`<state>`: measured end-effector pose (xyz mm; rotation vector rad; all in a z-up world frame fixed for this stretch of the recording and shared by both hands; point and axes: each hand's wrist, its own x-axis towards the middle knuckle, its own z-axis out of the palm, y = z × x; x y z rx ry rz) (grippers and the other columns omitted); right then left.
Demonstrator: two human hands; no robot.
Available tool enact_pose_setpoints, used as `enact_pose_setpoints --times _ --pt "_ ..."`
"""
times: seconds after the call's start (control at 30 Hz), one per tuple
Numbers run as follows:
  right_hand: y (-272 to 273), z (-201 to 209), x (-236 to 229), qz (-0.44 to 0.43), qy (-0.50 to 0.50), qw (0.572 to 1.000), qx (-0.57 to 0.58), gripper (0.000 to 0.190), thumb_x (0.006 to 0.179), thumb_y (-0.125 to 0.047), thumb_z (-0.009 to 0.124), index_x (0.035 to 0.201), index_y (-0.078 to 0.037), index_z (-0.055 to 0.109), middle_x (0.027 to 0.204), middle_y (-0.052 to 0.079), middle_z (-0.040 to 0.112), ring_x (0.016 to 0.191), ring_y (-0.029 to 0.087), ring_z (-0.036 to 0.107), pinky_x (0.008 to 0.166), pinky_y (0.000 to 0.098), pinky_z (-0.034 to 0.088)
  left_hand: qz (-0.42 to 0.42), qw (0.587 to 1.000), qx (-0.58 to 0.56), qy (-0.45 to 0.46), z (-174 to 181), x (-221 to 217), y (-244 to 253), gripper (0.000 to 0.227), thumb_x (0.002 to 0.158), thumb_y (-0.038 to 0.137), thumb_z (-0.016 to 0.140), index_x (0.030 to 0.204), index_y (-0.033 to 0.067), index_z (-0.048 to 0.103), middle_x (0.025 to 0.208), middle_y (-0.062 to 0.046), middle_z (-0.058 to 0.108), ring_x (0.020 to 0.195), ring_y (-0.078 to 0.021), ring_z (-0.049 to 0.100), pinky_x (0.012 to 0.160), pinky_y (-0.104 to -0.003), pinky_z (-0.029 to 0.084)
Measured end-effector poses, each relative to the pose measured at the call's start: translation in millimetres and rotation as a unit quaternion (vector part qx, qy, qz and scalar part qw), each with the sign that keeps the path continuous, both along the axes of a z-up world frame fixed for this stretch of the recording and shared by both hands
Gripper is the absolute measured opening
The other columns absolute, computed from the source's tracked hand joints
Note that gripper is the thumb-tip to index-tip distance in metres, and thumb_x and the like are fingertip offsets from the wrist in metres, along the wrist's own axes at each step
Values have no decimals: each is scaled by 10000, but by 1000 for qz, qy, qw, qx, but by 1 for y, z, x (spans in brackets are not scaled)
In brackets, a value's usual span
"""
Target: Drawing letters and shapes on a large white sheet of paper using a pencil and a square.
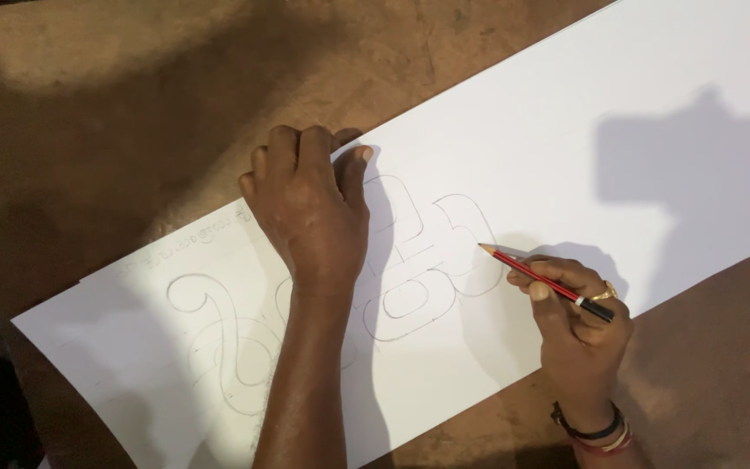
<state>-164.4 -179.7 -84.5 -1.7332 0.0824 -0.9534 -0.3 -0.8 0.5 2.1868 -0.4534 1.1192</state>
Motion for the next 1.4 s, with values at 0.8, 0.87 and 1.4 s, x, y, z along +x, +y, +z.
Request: enact_pose_setpoints --times 0.8,0.87,1.4 --pt "-2 -16 -13 -4 4 1000 -13 139 1006 3 622 1131 59 645 1051 208 744 983 259 766 882 366 655 5 1000 6 5 -1 0 -1 223 857 230 890 938 127 709 934 4 580 868 -184 520 818 -399 384" --pt "-2 -18 -14 -2 3 1000 -10 141 1005 4 623 1134 58 644 1050 207 744 982 260 766 880 363 655 7 1000 7 7 -3 2 -1 225 857 231 889 934 126 706 930 4 580 863 -184 520 817 -399 383" --pt "-2 -17 -35 11 3 999 -38 244 995 0 576 1229 1 645 1192 141 734 1155 251 720 1006 395 601 -6 1000 -8 -16 5 -1 1 151 852 184 845 940 139 731 930 -24 605 882 -242 553 799 -426 387"
